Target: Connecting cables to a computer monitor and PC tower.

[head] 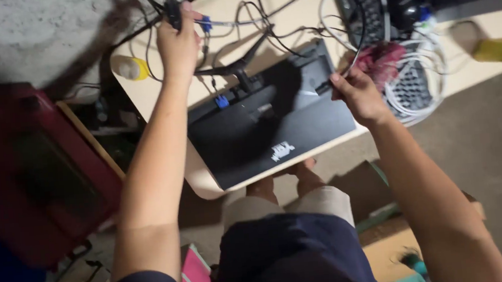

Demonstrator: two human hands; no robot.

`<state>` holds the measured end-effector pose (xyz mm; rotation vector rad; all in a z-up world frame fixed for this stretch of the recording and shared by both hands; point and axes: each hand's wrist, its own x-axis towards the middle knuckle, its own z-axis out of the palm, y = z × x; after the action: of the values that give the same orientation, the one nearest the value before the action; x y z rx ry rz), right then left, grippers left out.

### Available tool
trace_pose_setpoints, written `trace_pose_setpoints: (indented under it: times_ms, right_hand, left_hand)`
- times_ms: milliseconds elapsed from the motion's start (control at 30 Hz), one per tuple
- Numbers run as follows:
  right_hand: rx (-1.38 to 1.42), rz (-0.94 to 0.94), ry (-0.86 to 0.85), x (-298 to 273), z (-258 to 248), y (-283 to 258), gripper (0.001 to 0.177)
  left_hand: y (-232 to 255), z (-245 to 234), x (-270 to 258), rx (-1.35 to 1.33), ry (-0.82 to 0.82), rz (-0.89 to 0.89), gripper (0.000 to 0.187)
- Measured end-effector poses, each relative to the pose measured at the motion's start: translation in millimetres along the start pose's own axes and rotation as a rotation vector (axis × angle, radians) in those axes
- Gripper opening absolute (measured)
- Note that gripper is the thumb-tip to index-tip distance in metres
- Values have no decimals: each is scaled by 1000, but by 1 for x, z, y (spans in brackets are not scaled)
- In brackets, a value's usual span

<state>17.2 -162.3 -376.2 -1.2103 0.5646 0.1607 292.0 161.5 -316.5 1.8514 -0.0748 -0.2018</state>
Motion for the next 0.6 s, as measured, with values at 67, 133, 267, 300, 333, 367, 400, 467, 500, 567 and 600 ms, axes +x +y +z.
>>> trace_pose_setpoints:
  times_ms: [67,133,267,300,333,367,400,467,500,567,600]
  right_hand:
    - [40,11,6,7,8,6,17]
    - [52,18,-3,23,13,21,19]
    - [-25,18,-87,51,30,12,27]
    - [-30,23,-84,59,29,9,27]
    - [-29,83,-67,70,31,7,30]
    - [-29,142,-51,81,34,6,33]
    - [-31,153,-50,90,32,8,33]
    - [-52,150,-72,110,30,13,42]
    - [-55,163,-75,116,21,23,42]
    - [-325,110,12,140,6,40,49]
    - [-327,113,4,151,5,34,49]
  left_hand:
    - [-30,2,20,-16,32,-74,41]
    - [-57,11,33,-92,37,-141,36]
    - [-95,24,54,-269,60,-281,24]
    - [-100,30,55,-274,59,-286,24]
    - [-104,32,58,-253,55,-278,23]
    - [-108,34,61,-232,51,-270,22]
    - [-112,41,61,-233,53,-281,22]
    - [-119,52,59,-131,3,-251,23]
    - [-117,59,53,-131,8,-264,23]
    - [-111,68,52,-35,-46,-210,23]
    - [-113,70,53,-34,-37,-215,23]
